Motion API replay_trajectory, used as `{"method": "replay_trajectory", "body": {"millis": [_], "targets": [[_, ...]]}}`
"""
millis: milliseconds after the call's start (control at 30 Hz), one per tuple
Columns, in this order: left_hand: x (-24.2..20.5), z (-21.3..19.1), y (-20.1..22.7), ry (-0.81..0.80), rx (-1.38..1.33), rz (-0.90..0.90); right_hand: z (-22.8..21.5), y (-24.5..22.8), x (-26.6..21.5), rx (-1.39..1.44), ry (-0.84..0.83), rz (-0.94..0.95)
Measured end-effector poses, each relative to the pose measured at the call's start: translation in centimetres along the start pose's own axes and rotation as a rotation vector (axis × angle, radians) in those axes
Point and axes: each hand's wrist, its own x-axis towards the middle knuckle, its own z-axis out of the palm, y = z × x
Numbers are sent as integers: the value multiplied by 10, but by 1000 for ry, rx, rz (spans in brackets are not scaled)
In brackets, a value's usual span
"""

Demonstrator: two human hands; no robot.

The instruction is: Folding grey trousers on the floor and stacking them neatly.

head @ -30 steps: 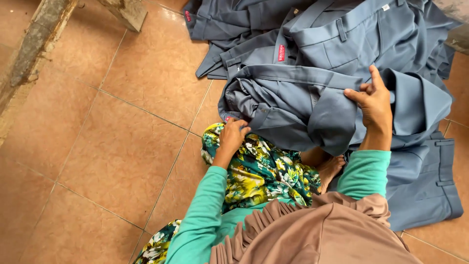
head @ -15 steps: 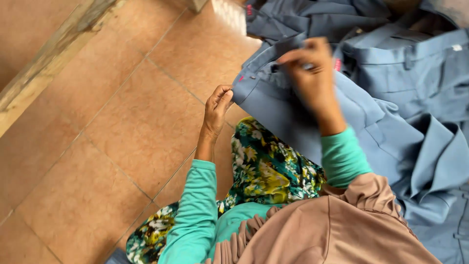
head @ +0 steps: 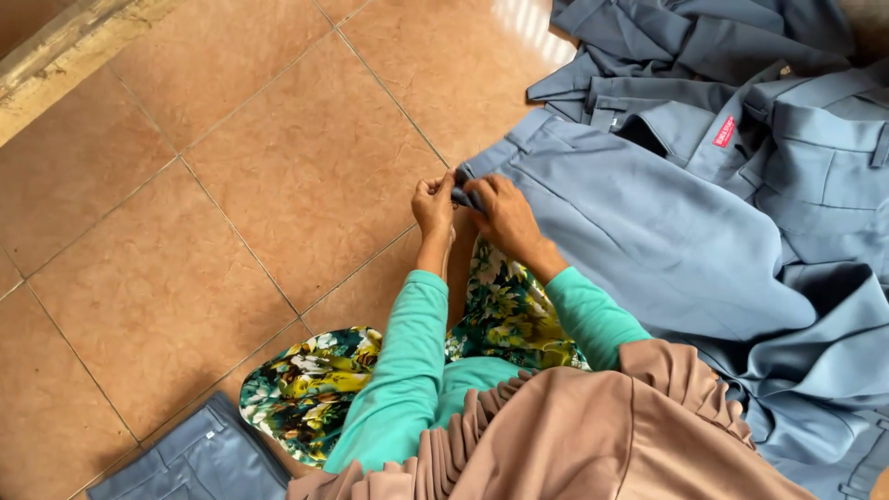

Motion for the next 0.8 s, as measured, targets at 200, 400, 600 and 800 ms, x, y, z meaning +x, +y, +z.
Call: {"method": "replay_trajectory", "body": {"millis": [200,400,600,800], "targets": [[-58,-8,24,-368,-223,-498,37,18,-34,-488,119,-82],[-29,21,-32,-500,155,-312,32,24,-45,-649,319,-203],[-22,40,26,-189,404,10,17,9,-37,-728,334,-162],[100,-15,41,-28,128,-49,36,14,-26,-707,190,-125]]}}
